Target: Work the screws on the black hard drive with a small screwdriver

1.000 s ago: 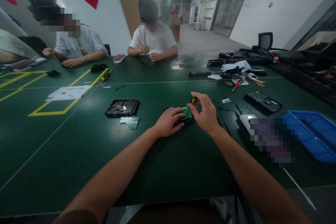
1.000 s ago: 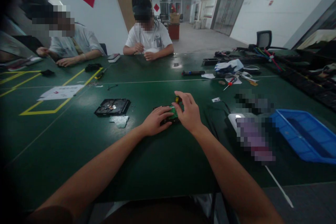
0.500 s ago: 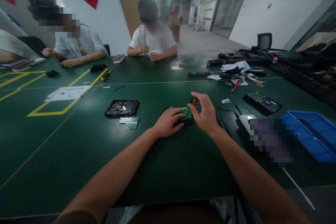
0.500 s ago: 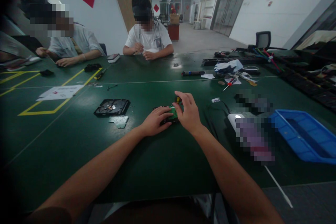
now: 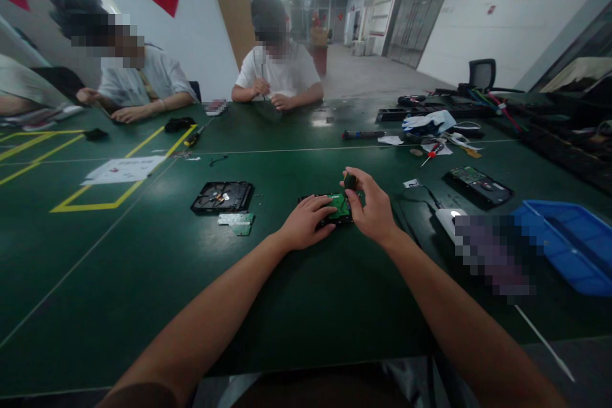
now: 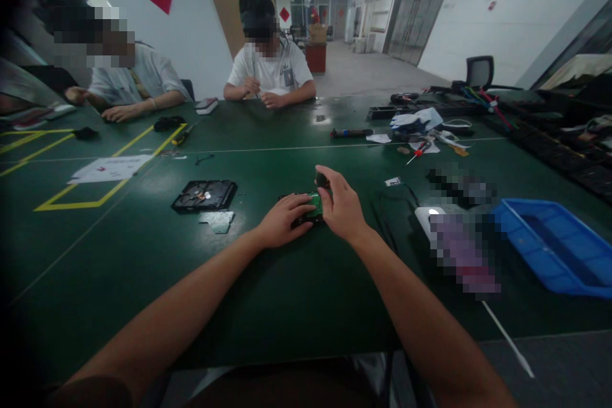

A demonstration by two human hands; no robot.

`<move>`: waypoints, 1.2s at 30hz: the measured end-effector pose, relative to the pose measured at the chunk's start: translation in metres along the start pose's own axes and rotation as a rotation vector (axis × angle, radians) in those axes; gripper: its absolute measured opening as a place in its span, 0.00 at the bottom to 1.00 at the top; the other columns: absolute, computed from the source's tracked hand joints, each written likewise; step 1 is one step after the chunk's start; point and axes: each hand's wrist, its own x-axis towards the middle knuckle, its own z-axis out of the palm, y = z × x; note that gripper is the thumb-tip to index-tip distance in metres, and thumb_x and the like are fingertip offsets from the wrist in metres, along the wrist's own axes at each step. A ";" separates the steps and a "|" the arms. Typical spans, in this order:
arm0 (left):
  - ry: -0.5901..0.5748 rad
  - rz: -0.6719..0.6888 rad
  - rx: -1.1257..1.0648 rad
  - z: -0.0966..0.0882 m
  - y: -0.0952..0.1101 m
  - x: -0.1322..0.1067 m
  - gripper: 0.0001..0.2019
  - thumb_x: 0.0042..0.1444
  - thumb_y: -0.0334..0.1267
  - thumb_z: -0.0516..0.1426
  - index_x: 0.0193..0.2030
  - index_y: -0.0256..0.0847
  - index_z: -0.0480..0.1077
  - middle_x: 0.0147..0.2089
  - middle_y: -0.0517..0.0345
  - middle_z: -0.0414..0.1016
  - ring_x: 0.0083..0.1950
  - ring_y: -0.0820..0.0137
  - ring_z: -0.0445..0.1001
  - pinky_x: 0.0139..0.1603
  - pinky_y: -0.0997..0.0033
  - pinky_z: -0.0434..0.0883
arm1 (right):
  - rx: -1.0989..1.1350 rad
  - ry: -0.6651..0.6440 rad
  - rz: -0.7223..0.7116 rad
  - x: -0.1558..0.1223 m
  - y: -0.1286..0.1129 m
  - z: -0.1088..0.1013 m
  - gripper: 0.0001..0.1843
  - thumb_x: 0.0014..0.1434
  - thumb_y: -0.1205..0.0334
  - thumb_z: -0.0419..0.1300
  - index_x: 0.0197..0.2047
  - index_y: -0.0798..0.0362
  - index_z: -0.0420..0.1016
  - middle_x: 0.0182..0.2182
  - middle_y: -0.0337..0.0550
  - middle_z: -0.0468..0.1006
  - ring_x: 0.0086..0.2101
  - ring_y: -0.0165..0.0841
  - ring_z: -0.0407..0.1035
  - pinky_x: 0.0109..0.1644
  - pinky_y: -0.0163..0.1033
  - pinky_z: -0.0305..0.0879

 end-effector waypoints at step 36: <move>-0.019 0.003 0.015 0.000 -0.001 0.000 0.22 0.69 0.47 0.60 0.66 0.45 0.70 0.73 0.45 0.67 0.74 0.51 0.66 0.76 0.36 0.61 | -0.056 0.019 -0.068 0.006 -0.007 -0.005 0.23 0.70 0.65 0.59 0.66 0.41 0.69 0.53 0.48 0.76 0.51 0.43 0.74 0.55 0.54 0.77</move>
